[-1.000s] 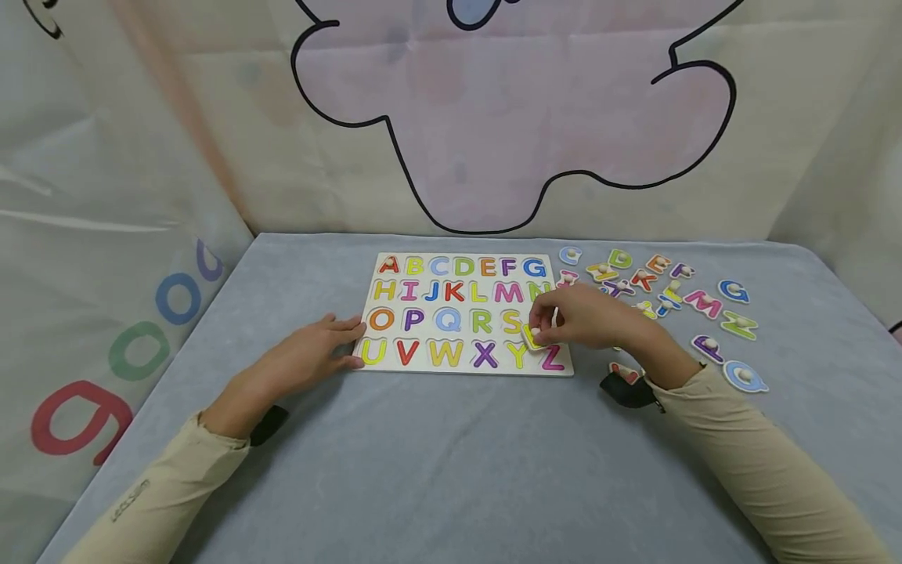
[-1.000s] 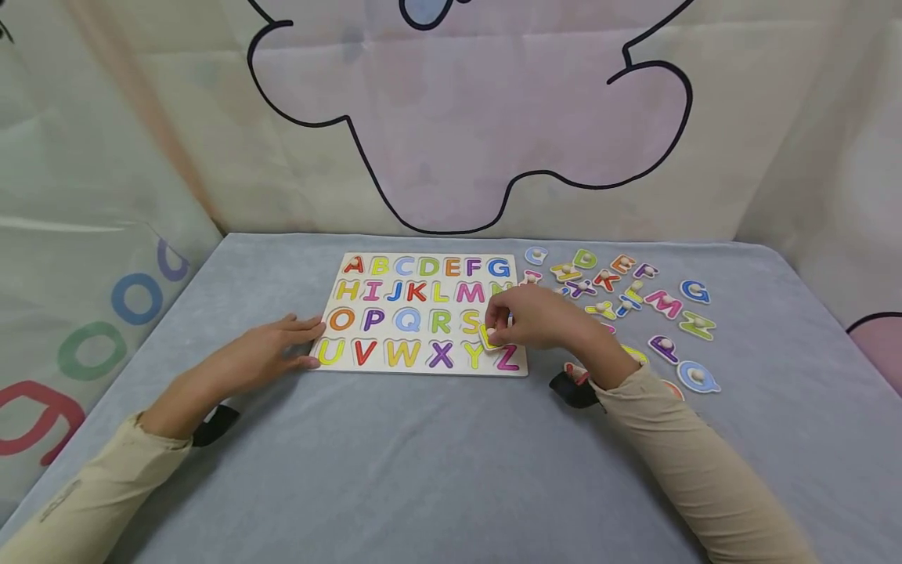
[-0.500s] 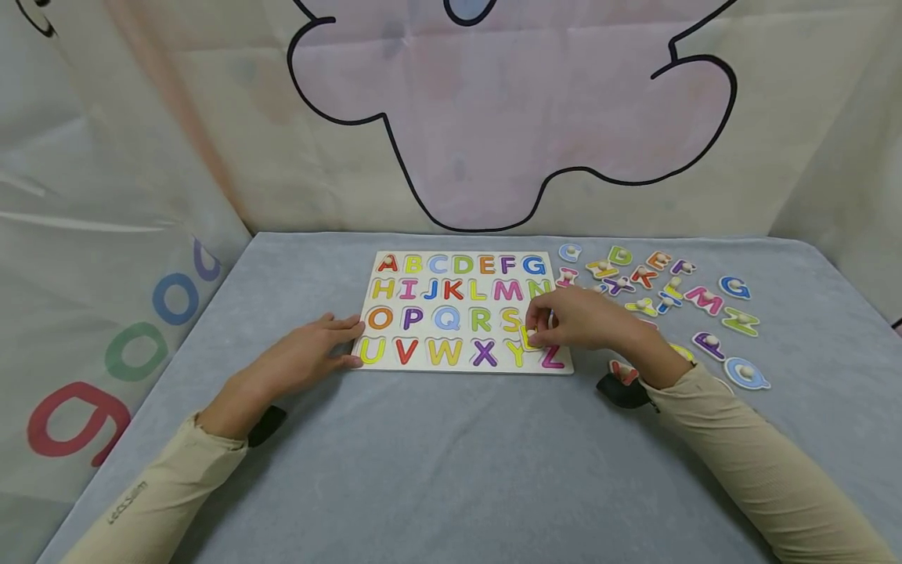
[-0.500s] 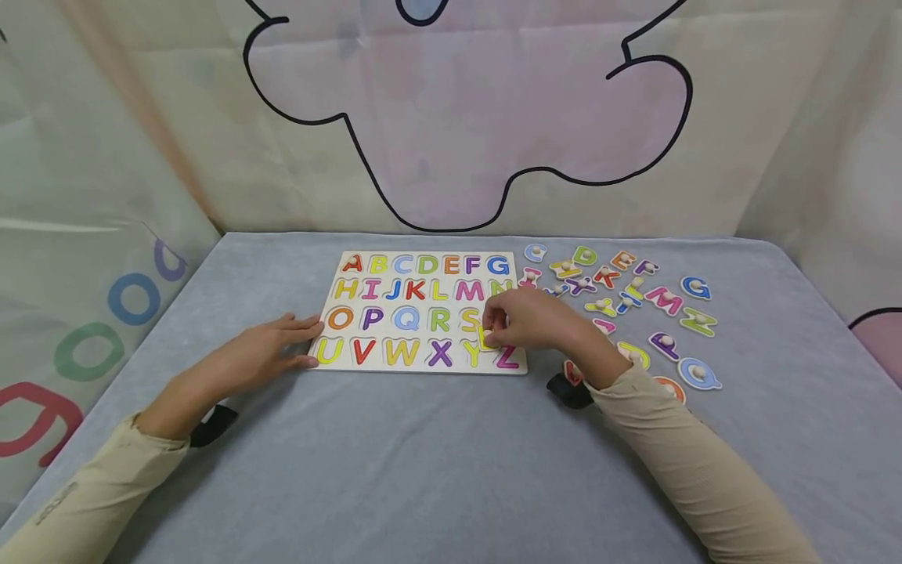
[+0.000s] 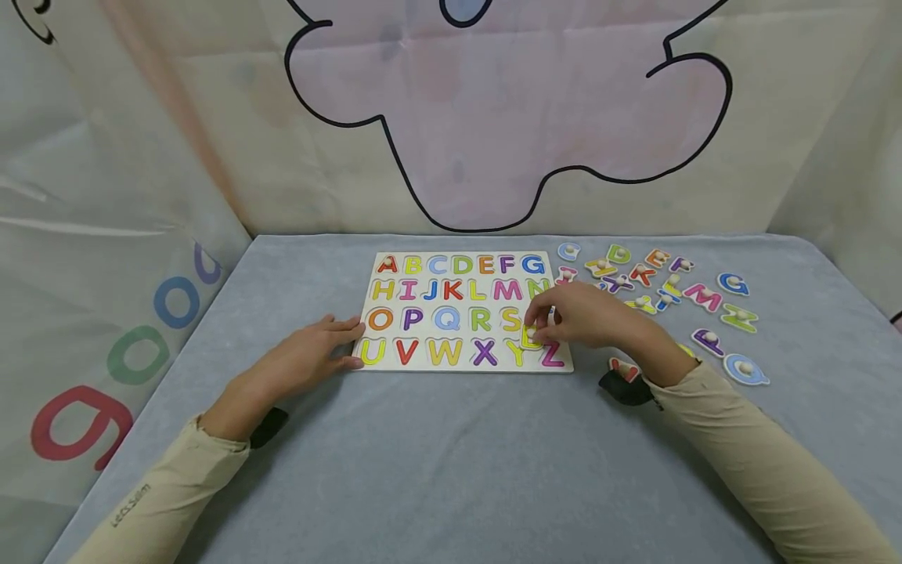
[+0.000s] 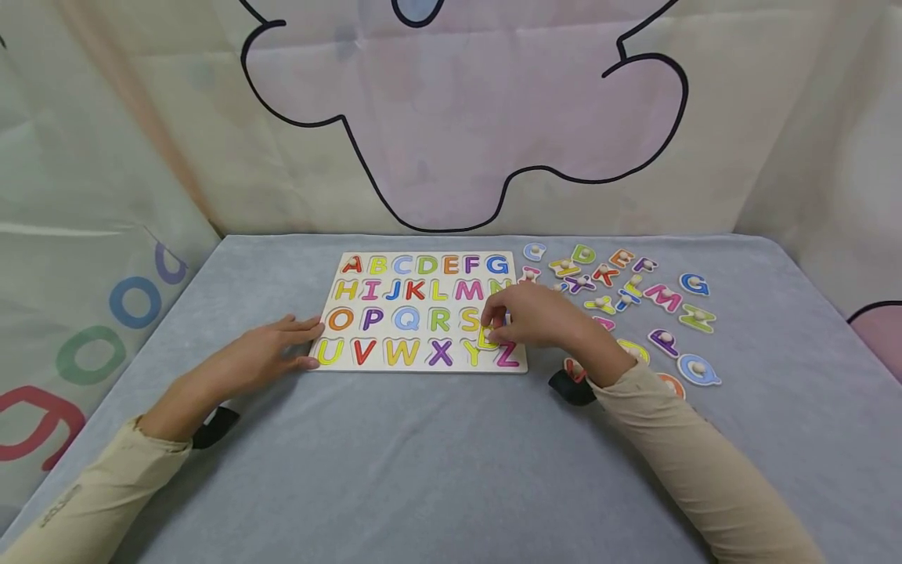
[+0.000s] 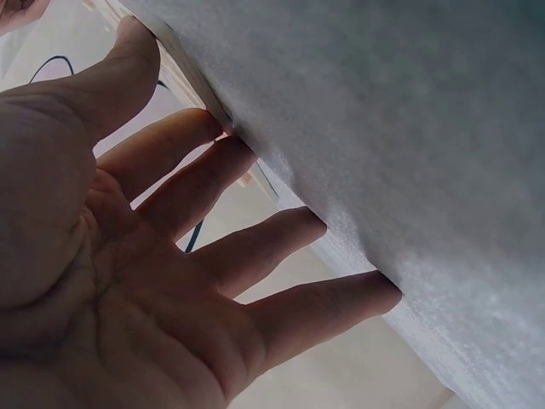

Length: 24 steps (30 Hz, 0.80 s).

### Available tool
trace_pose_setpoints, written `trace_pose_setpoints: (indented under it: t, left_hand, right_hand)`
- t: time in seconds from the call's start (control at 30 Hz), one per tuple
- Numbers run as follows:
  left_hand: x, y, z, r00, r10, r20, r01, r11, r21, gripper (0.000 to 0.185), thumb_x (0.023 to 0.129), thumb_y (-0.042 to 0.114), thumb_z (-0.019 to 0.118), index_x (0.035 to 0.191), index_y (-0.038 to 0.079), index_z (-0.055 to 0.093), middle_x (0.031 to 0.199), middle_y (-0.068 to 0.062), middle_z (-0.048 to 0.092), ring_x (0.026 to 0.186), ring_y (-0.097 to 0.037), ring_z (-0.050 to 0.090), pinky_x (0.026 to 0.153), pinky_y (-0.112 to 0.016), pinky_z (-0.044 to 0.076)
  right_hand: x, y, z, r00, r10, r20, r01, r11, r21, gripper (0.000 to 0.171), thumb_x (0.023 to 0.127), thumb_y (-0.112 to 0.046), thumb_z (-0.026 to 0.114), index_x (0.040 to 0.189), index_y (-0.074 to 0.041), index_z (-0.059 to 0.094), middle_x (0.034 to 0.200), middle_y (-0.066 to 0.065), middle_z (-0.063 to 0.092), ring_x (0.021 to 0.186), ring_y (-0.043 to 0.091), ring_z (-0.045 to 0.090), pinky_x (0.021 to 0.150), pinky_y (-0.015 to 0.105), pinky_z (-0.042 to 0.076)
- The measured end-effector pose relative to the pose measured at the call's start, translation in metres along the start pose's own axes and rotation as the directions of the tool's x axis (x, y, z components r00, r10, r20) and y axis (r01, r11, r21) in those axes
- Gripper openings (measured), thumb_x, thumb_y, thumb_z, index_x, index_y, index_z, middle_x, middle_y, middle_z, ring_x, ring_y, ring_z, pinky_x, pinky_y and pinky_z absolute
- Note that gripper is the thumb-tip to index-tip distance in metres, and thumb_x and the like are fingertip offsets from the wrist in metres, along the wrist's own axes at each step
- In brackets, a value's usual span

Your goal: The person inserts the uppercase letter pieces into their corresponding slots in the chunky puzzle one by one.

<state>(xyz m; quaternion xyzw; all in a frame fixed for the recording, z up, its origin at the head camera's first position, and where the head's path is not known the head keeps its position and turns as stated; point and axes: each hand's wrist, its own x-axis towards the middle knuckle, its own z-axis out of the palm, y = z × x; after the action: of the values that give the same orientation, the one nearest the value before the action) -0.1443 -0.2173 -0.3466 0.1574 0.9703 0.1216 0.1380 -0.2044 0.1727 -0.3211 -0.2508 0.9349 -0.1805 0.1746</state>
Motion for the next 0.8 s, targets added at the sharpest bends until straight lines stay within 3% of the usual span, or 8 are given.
trace_pose_setpoints:
  t: [0.5, 0.8]
  left_hand:
    - [-0.0002, -0.0007, -0.0002, 1.000, -0.006, -0.009, 0.006, 1.000, -0.001, 0.068, 0.092, 0.030, 0.071, 0.150, 0.007, 0.043, 0.157, -0.015, 0.040, 0.145, -0.052, 0.030, 0.113, -0.063, 0.033]
    - [0.0010, -0.0009, -0.0004, 1.000, 0.009, -0.003, -0.009, 1.000, 0.021, 0.067, 0.093, 0.032, 0.070, 0.150, 0.007, 0.043, 0.158, -0.015, 0.039, 0.143, -0.053, 0.032, 0.112, -0.063, 0.034]
  right_hand:
    - [0.0045, -0.0026, 0.0028, 0.999, -0.033, 0.008, 0.033, 0.997, -0.069, 0.012, 0.088, -0.023, 0.076, 0.100, -0.021, 0.075, 0.084, -0.005, 0.067, 0.079, 0.012, 0.057, 0.069, 0.028, 0.045]
    - [0.0037, -0.0024, 0.0004, 0.998, -0.061, 0.003, 0.061, 0.997, -0.049, 0.011, 0.089, -0.020, 0.076, 0.100, -0.021, 0.076, 0.087, -0.006, 0.068, 0.080, 0.012, 0.058, 0.070, 0.027, 0.046]
